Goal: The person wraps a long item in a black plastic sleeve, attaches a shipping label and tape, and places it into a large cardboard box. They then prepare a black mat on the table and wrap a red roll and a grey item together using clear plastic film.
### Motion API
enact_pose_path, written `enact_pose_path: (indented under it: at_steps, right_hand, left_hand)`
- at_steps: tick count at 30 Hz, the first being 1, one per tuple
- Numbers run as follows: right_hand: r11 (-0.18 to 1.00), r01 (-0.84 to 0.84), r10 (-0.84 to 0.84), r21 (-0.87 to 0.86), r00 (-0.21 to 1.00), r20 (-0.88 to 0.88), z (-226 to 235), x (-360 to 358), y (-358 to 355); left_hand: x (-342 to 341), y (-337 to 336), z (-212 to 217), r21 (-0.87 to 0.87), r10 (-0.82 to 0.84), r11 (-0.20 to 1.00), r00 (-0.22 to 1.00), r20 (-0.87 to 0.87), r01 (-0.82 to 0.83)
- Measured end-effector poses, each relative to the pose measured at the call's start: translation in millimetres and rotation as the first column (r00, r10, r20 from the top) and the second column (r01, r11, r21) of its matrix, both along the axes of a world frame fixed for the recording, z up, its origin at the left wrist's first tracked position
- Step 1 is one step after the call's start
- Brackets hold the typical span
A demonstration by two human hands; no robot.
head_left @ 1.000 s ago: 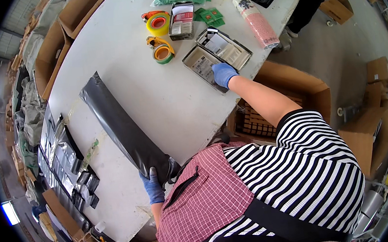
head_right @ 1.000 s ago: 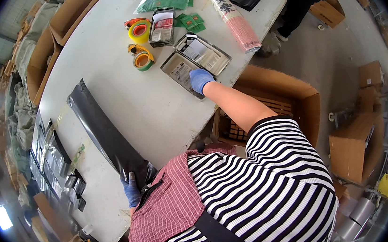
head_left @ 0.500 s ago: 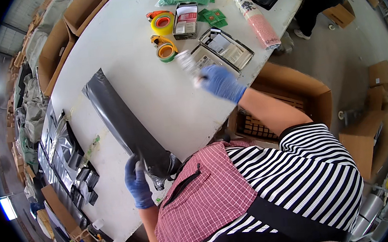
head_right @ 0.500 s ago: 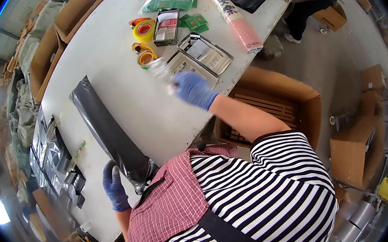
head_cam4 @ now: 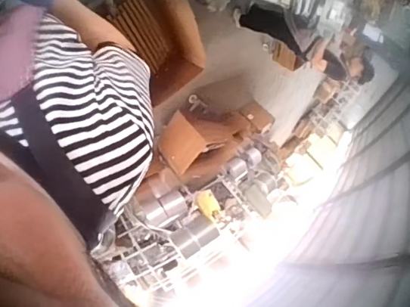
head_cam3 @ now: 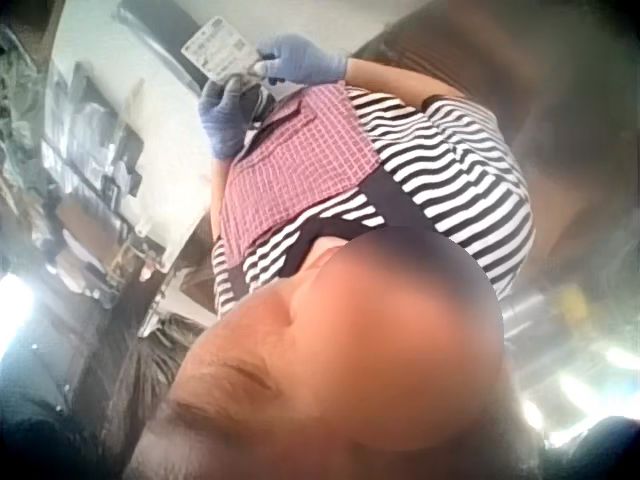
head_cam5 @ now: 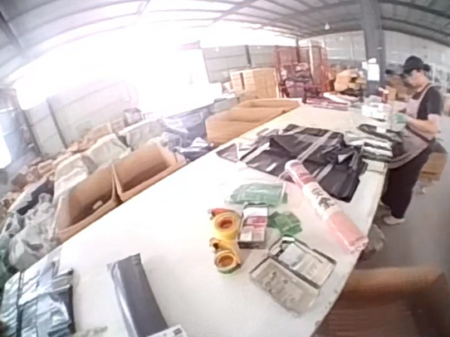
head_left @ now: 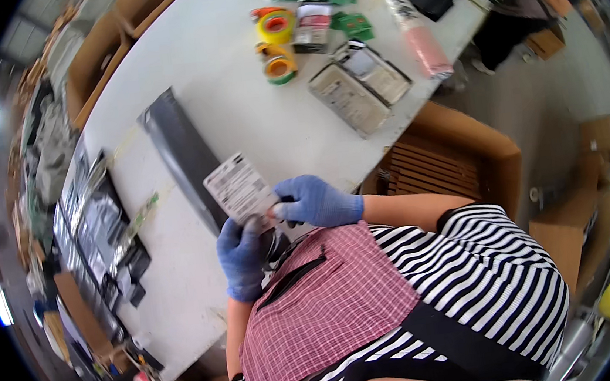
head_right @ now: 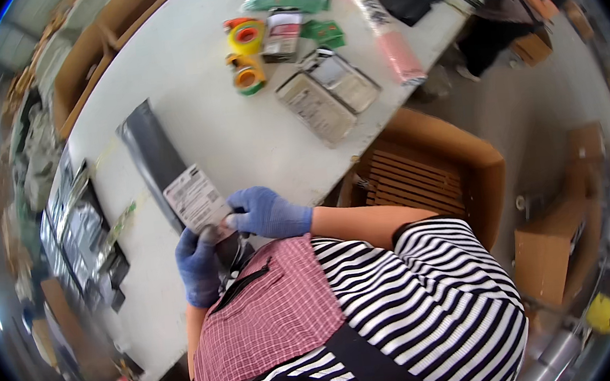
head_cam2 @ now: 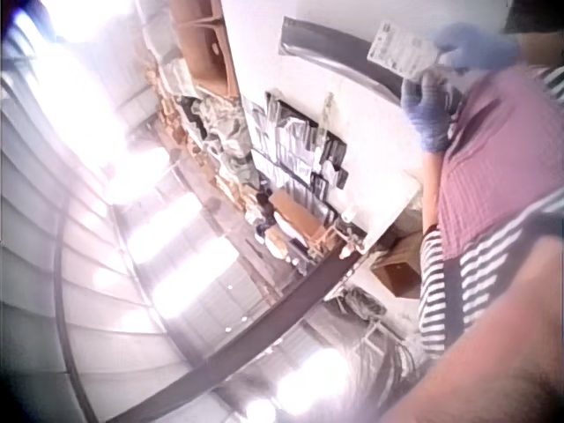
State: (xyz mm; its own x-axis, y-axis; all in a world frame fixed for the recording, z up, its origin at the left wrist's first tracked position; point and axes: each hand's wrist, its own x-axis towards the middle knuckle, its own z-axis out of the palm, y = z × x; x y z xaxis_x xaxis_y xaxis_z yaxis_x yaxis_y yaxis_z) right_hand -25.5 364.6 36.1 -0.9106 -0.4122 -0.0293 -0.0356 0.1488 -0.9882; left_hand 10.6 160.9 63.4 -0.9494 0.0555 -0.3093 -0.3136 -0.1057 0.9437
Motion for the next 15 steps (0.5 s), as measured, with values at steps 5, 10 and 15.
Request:
enact_pose_path:
  at_steps: [5,10,15]
  right_hand:
    - [0.982,0.079,-0.036,-0.17,0.969,0.244,13.0,4.2,-7.0]
    - [0.971,0.109,-0.047,-0.211,0.959,0.28,13.5,6.7,-17.7]
    - [0.976,0.069,-0.008,-0.205,0.958,0.287,13.0,5.0,-21.9]
  left_hand:
    - [-4.7,-5.0,3.3,0.092,-0.085,0.992,0.995,-0.06,0.09]
    - [7.7,-17.4,2.2,0.11,-0.059,0.992,0.996,-0.063,0.066]
    - [14.3,-19.3,8.8,0.084,-0.011,0.996,0.987,-0.163,0.025]
